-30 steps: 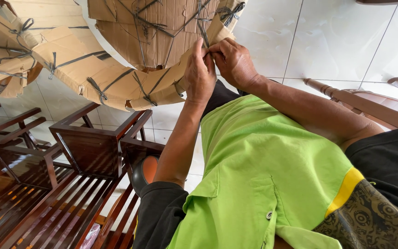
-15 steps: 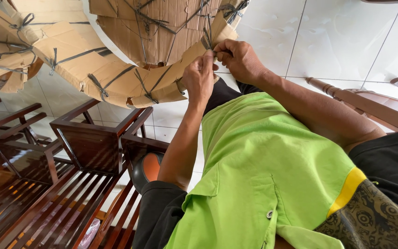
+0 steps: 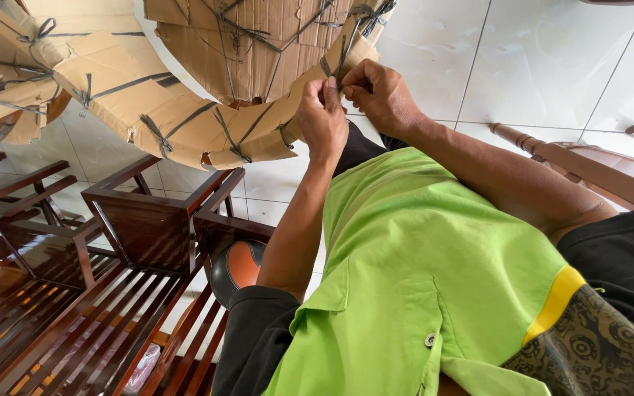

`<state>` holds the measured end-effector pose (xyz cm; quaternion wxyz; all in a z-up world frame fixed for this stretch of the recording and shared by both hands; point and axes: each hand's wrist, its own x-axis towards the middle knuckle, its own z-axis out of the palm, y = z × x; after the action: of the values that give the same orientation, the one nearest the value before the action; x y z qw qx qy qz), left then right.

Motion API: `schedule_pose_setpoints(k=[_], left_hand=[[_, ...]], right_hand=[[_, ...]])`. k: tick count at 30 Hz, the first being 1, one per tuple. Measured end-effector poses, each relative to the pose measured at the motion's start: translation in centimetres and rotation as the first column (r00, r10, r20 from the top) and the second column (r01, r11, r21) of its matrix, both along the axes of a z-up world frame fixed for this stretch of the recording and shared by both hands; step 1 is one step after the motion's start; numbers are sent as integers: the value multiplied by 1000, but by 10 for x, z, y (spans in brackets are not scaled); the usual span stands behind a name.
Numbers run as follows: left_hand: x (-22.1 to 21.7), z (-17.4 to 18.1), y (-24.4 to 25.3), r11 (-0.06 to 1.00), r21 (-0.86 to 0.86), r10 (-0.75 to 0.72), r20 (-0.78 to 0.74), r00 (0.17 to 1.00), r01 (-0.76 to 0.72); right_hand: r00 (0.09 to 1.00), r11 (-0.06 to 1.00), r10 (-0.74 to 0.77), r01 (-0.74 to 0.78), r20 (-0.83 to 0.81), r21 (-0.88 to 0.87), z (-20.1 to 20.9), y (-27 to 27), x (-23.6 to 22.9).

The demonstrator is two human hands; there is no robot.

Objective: Wrapping a wooden chair with cardboard sheets and securing them with plastic ties for protection.

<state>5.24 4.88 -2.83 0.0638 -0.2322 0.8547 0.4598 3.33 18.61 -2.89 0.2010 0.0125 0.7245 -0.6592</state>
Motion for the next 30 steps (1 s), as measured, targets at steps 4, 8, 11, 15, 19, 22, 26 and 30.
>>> schedule_pose_setpoints(k=[4, 8, 11, 15, 19, 22, 26, 30], left_hand=[[-1, -9, -5, 976, -209, -88, -100, 991, 66], [-3, -10, -4, 943, -331, -101, -162, 982, 43], [-3, -4, -6, 924, -381, -107, -189, 976, 28], [-2, 64, -6, 990, 79, -104, -151, 983, 117], [2, 193, 13, 464, 656, -379, -460, 803, 595], [15, 246, 22, -276, 633, -293, -772, 564, 723], [39, 258, 13, -232, 619, -271, -782, 561, 750], [29, 261, -28, -256, 593, -261, -802, 537, 763]], right_hand=[[983, 993, -34, 54, -179, 104, -26, 10, 5], [983, 995, -56, 70, -174, 76, -27, 12, 7], [987, 991, -31, 50, -156, 122, -23, 13, 4], [997, 987, 17, -4, -81, 158, -24, 34, 10], [924, 965, -115, 191, -364, 180, -65, 52, 18], [922, 983, -119, 161, -369, 85, -10, 36, 1], [929, 986, -89, 133, -359, 98, -3, 17, -10], [932, 983, -110, 153, -347, 99, -7, -1, -16]])
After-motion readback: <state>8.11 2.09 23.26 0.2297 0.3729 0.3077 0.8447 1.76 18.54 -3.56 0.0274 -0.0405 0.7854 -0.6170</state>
